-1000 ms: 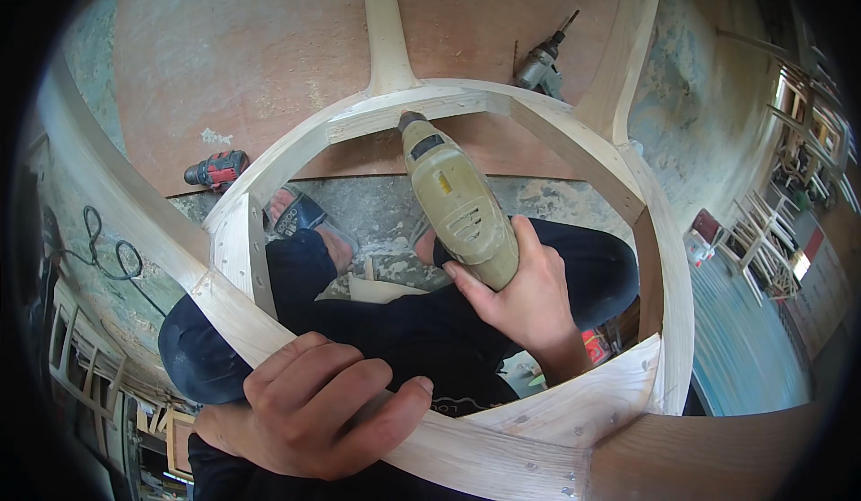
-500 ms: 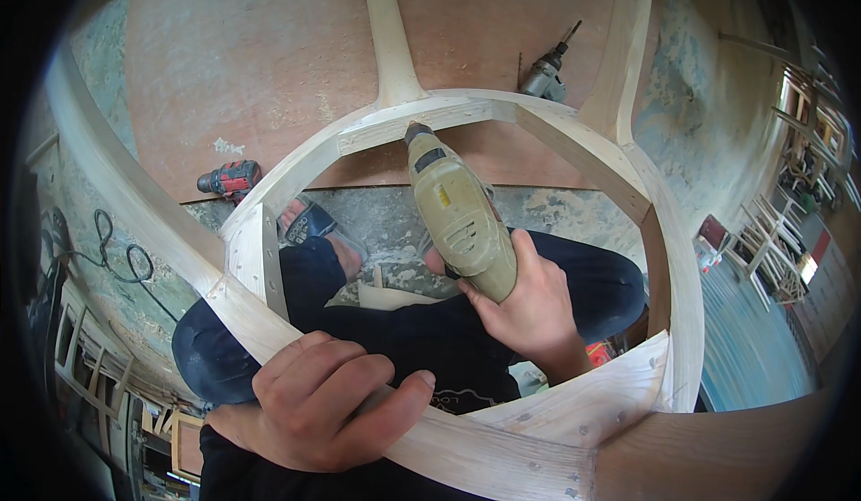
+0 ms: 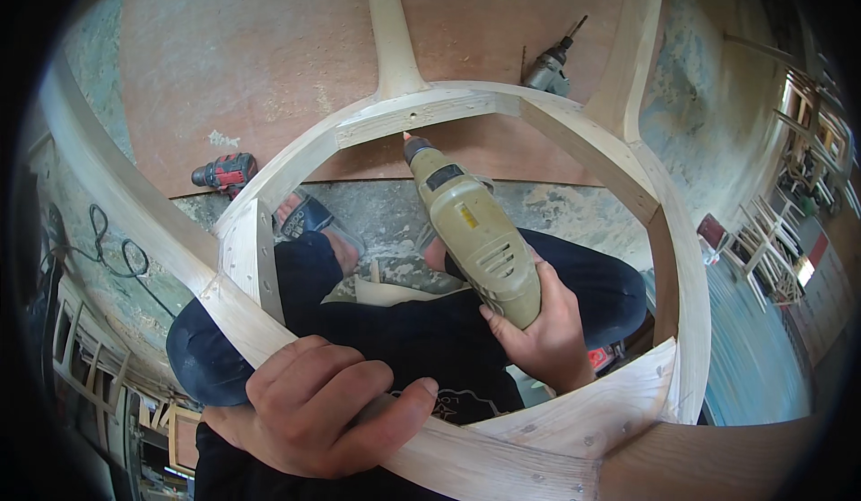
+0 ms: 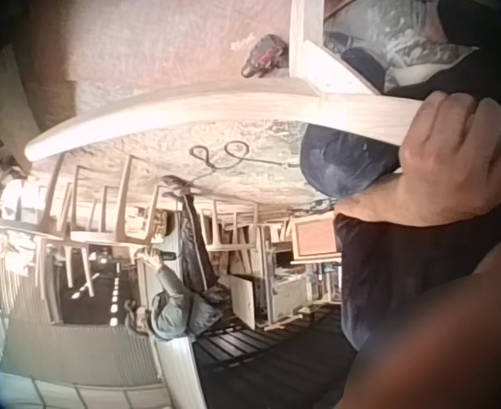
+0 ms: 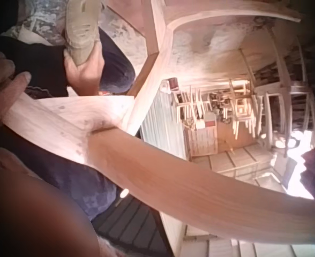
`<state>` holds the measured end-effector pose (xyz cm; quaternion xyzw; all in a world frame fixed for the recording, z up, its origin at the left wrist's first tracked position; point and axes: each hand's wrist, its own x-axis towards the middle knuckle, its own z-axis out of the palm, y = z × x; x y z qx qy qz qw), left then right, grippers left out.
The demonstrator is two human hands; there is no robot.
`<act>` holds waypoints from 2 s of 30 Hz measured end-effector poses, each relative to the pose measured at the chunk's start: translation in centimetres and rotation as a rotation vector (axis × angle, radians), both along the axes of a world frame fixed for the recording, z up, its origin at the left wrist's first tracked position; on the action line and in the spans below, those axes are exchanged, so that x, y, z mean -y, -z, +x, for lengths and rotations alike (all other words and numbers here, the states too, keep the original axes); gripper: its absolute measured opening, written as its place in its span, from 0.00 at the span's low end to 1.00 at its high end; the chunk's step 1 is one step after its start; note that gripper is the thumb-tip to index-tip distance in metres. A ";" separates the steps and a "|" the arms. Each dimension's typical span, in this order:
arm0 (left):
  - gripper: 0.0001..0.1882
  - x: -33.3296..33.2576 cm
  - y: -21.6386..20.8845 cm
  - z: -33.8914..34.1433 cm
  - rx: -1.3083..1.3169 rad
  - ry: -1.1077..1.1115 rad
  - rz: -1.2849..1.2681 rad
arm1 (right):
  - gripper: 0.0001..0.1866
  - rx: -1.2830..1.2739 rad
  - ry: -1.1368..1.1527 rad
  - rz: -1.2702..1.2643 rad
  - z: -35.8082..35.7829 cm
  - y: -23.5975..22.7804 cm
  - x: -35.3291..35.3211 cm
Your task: Drilling holes into a wooden chair frame using an electric drill.
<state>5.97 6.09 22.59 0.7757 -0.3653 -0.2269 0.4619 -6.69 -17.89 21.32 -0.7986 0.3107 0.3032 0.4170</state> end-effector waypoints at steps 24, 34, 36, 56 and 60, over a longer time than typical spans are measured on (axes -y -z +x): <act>0.18 0.1 0.1 0.3 0.039 -0.002 0.010 | 0.27 0.112 -0.019 0.139 0.5 2.4 -1.0; 0.19 0.3 0.2 0.1 0.033 -0.003 -0.007 | 0.37 0.111 -0.210 0.079 2.3 1.7 -2.9; 0.19 0.1 0.0 0.3 0.014 0.013 -0.001 | 0.36 0.094 -0.231 0.083 2.7 1.3 -3.4; 0.21 0.3 -0.6 0.0 -0.044 0.020 0.014 | 0.33 0.040 -0.372 -0.070 2.7 1.8 -3.8; 0.21 0.3 -0.2 -0.9 -0.033 -0.067 0.001 | 0.33 0.037 -0.361 -0.076 2.6 2.0 -4.0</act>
